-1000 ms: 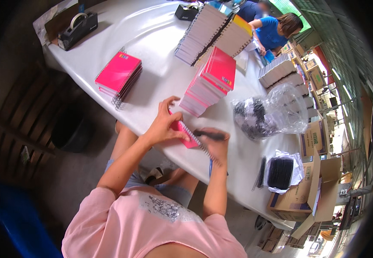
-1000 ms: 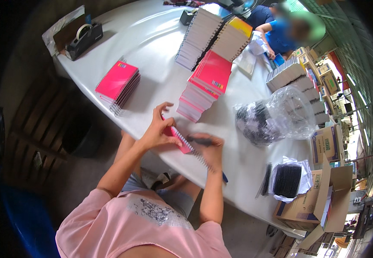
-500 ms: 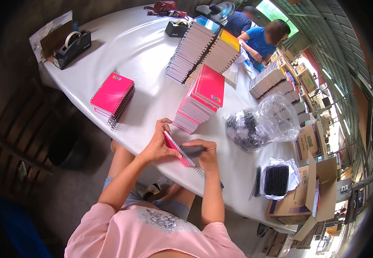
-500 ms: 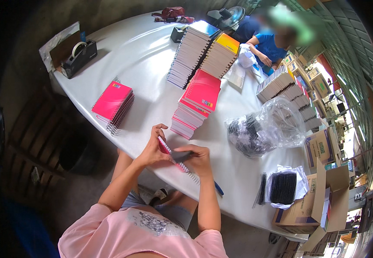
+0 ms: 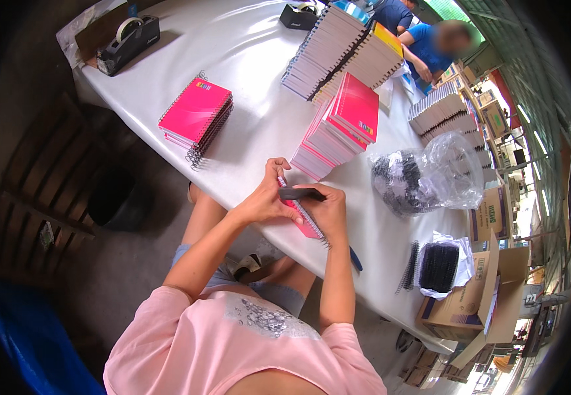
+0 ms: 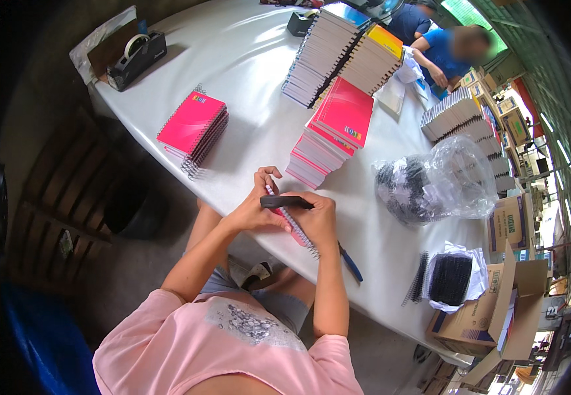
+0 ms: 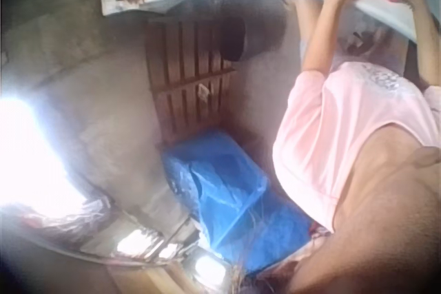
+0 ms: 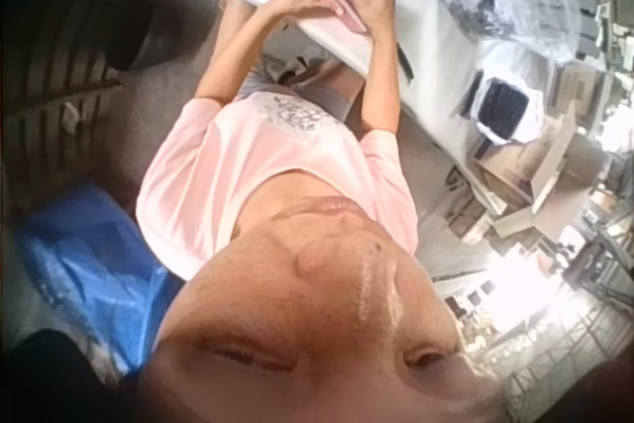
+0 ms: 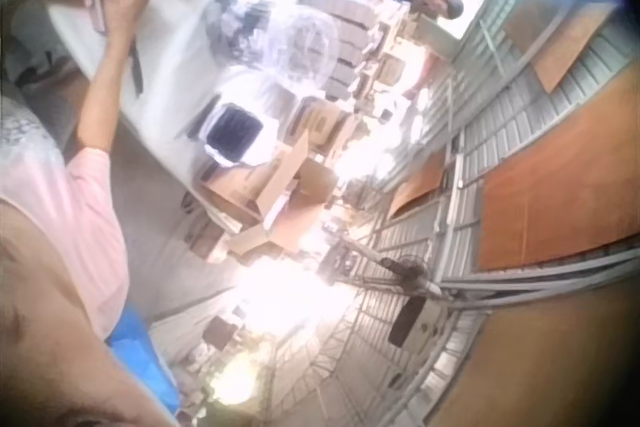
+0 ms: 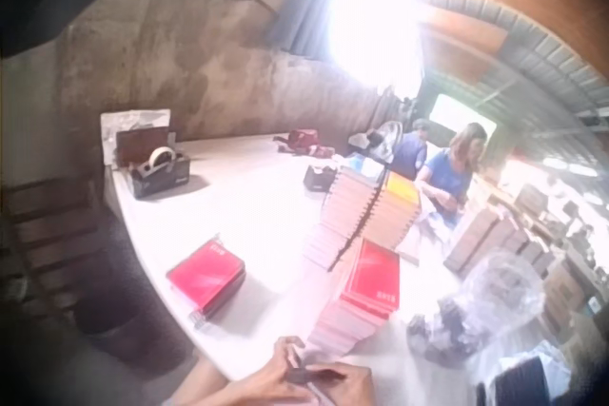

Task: The person processes small notebooks by trimming or adjusting the spiral wire with pliers and stacking them on a table.

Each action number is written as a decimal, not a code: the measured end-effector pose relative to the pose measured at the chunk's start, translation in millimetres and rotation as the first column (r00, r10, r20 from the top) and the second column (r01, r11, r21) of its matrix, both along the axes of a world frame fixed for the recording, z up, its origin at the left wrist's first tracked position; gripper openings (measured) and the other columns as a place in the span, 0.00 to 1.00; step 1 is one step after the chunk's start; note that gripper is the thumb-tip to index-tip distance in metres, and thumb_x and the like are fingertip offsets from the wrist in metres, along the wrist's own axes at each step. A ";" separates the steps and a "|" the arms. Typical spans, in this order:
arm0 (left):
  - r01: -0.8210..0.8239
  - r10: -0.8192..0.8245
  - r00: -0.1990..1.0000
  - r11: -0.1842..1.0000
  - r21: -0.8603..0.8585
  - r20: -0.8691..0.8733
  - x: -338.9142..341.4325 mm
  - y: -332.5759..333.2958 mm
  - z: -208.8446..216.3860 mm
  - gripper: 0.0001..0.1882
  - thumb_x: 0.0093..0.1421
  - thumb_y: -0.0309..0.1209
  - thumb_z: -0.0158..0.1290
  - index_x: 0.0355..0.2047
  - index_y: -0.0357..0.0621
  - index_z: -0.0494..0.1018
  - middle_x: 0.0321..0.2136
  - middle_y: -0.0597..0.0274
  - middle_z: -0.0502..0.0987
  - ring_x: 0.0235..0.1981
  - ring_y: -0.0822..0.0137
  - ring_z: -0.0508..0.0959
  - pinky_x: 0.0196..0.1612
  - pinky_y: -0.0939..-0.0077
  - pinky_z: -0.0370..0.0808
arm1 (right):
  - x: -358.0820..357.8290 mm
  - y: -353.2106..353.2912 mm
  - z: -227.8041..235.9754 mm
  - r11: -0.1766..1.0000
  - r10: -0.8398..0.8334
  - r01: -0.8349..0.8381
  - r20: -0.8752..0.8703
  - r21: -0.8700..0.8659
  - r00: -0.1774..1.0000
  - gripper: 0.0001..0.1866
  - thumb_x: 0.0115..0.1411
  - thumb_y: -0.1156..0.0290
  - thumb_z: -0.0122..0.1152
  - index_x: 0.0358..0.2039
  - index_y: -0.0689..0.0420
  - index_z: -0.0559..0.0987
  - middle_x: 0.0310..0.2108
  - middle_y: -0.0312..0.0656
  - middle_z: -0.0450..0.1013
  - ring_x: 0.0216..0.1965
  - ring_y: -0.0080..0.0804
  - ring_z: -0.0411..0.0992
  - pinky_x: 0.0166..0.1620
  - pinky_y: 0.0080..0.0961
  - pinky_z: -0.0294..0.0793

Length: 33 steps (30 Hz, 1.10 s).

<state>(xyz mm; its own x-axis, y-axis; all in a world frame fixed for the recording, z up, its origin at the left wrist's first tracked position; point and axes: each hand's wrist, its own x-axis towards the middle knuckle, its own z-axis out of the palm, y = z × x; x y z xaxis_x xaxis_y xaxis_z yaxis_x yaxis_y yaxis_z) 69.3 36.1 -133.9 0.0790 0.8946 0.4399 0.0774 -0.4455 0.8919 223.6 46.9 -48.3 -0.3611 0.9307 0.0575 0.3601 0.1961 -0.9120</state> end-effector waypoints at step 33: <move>-0.410 0.365 0.905 0.887 0.213 0.219 8.4 -43.1 60.4 0.37 0.45 0.13 0.59 0.56 0.37 0.59 0.27 0.59 0.78 0.35 0.66 0.80 0.38 0.77 0.76 | 4.7 -104.1 31.3 0.807 -0.328 0.134 0.248 0.575 0.912 0.25 0.49 0.63 0.65 0.49 0.52 0.74 0.42 0.42 0.67 0.45 0.41 0.65 0.50 0.38 0.61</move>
